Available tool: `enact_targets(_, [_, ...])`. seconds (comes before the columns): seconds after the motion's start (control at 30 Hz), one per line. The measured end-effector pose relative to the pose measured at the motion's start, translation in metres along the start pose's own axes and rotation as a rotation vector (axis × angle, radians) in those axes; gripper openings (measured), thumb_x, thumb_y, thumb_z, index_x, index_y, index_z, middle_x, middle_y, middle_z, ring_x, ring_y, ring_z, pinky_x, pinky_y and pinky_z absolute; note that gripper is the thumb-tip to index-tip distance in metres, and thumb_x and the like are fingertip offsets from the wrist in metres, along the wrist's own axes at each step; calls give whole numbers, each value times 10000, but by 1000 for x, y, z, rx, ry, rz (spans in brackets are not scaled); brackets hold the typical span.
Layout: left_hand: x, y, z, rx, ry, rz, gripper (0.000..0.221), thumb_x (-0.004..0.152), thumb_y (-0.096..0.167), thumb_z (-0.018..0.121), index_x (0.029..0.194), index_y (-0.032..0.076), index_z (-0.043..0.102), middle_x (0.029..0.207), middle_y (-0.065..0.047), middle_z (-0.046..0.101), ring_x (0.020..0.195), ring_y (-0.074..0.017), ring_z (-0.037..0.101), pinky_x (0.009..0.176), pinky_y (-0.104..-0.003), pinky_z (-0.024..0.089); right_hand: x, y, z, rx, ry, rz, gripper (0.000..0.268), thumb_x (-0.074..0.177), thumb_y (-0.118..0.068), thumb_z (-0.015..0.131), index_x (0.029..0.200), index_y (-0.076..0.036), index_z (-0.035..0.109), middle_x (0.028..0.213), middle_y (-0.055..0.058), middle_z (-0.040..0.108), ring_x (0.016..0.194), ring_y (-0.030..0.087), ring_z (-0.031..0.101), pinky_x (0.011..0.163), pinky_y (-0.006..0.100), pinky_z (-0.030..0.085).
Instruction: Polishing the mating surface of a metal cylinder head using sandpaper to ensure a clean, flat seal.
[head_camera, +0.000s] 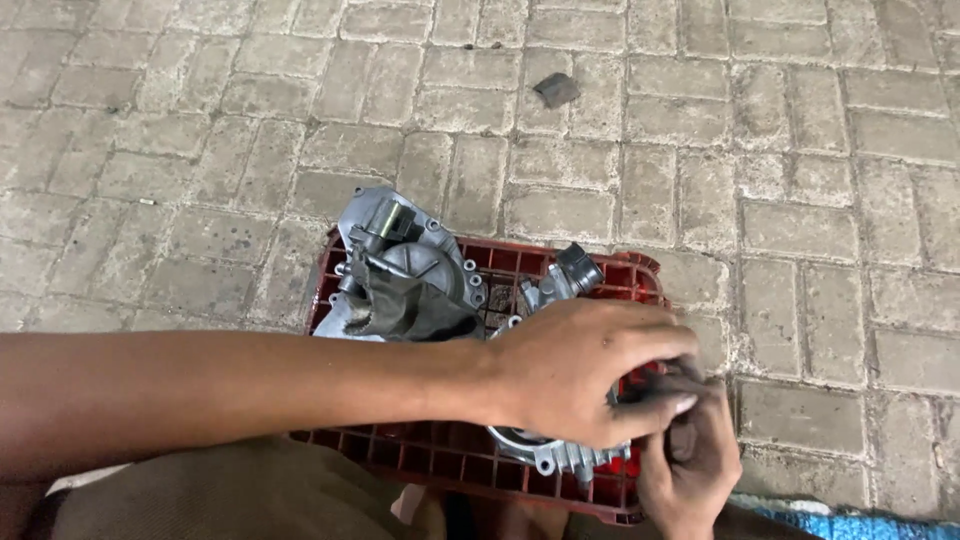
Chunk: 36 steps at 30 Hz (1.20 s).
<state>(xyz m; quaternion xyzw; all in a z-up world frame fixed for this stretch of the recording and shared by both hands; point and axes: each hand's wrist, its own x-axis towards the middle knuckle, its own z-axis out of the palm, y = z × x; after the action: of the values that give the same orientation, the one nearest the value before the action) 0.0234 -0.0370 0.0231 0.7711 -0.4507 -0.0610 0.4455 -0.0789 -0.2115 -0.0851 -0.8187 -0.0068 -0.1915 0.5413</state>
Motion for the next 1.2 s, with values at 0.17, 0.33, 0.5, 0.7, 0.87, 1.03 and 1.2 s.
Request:
enact_targets(0.17, [12,8,5,189,-134,-68,314,852,251,659,1057,15,688,944,-84,716,698,-212,695,584,-334,587,-16,29,-3,-45,58,86,503,760,121,679,1246,43,574,1039,127,688,689,106,565,563,214,447])
enact_targets(0.33, [21,8,21,222,-219,-52,269,879,261,666,942,11,739,778,-85,725,496,-163,642,414,-243,554,-28,43,-6,-41,140,134,449,745,124,623,1182,42,559,964,97,598,819,161,561,742,261,495])
enact_targets(0.5, [31,6,12,41,-234,-203,316,749,124,818,1019,-11,727,748,-96,791,378,-93,649,320,-149,495,-15,20,-5,75,198,12,407,841,117,715,1206,50,547,1080,159,686,788,135,625,670,227,530])
enact_targets(0.7, [28,8,21,149,-228,-248,76,758,63,780,831,88,779,714,-32,777,507,-138,718,487,-241,606,-23,33,-6,241,259,-141,444,934,83,666,1255,-27,380,1133,143,558,962,189,639,826,276,559])
enact_targets(0.87, [26,3,14,-82,26,-69,94,787,35,761,800,65,673,773,-55,731,610,-127,686,555,-181,582,-14,28,-8,314,171,-108,496,942,-9,661,1353,-87,394,1073,57,616,726,40,528,605,164,435])
enact_targets(1.03, [11,-1,-28,-26,296,209,259,783,-84,757,917,13,557,840,-106,669,704,-182,659,689,-249,605,-4,6,-7,268,-84,102,460,867,141,649,1267,25,455,1067,178,703,907,226,720,843,288,604])
enact_targets(1.2, [-22,2,-46,339,258,157,296,790,-55,846,902,49,593,858,-32,652,841,-168,608,945,-386,549,-2,6,-8,267,-103,87,282,897,96,665,1151,31,561,946,123,711,710,121,648,657,203,536])
